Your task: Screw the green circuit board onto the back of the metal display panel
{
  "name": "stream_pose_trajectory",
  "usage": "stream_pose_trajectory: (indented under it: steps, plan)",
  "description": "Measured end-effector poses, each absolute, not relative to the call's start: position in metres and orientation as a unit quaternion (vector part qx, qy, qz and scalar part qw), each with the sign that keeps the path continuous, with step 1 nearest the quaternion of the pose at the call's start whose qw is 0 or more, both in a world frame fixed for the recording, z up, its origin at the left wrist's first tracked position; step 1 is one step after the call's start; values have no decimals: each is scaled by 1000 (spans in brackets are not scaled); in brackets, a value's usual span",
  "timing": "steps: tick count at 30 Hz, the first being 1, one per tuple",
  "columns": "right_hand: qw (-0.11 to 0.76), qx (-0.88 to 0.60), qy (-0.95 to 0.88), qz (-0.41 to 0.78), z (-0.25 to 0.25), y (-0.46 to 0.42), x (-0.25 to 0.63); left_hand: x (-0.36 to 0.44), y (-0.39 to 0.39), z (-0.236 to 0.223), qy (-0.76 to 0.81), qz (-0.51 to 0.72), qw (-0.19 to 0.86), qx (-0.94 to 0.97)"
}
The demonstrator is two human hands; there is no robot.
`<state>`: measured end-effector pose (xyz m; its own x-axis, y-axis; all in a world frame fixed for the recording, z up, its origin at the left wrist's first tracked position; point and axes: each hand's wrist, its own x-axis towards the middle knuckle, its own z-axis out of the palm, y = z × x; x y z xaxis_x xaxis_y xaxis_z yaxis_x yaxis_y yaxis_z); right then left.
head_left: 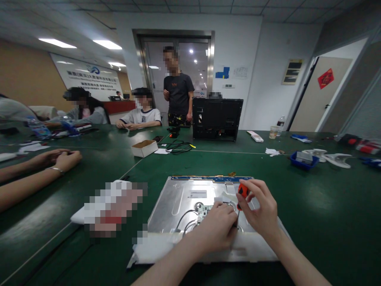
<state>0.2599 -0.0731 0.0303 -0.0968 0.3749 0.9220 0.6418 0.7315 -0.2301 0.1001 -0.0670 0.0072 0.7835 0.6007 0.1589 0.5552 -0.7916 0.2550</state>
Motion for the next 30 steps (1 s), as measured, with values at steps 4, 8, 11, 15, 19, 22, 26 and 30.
stream_pose_trajectory:
  steps: [4, 8, 11, 15, 19, 22, 26, 30]
  plan:
    - [574, -357, -729, -110, 30, -74, 261, 100, -67, 8, 308, 117, 102, 939]
    - [578, -358, -725, -116, 30, -73, 261, 100, -67, 8, 306, 120, 100, 939]
    - [585, -352, -720, -120, 30, -72, 260, 100, -68, 10, 308, 117, 108, 938]
    - [584, -350, -721, -128, 30, -71, 260, 100, -68, 12, 311, 113, 110, 937]
    - [580, -360, -720, -127, 31, -72, 260, 100, -68, 12, 308, 110, 105, 939]
    - [575, -362, -723, -121, 31, -73, 260, 100, -67, 10, 308, 112, 100, 939]
    - [574, -360, -727, -111, 31, -73, 261, 100, -67, 9, 303, 113, 98, 941]
    - [579, -358, -723, -116, 30, -73, 261, 100, -67, 9, 307, 112, 100, 940]
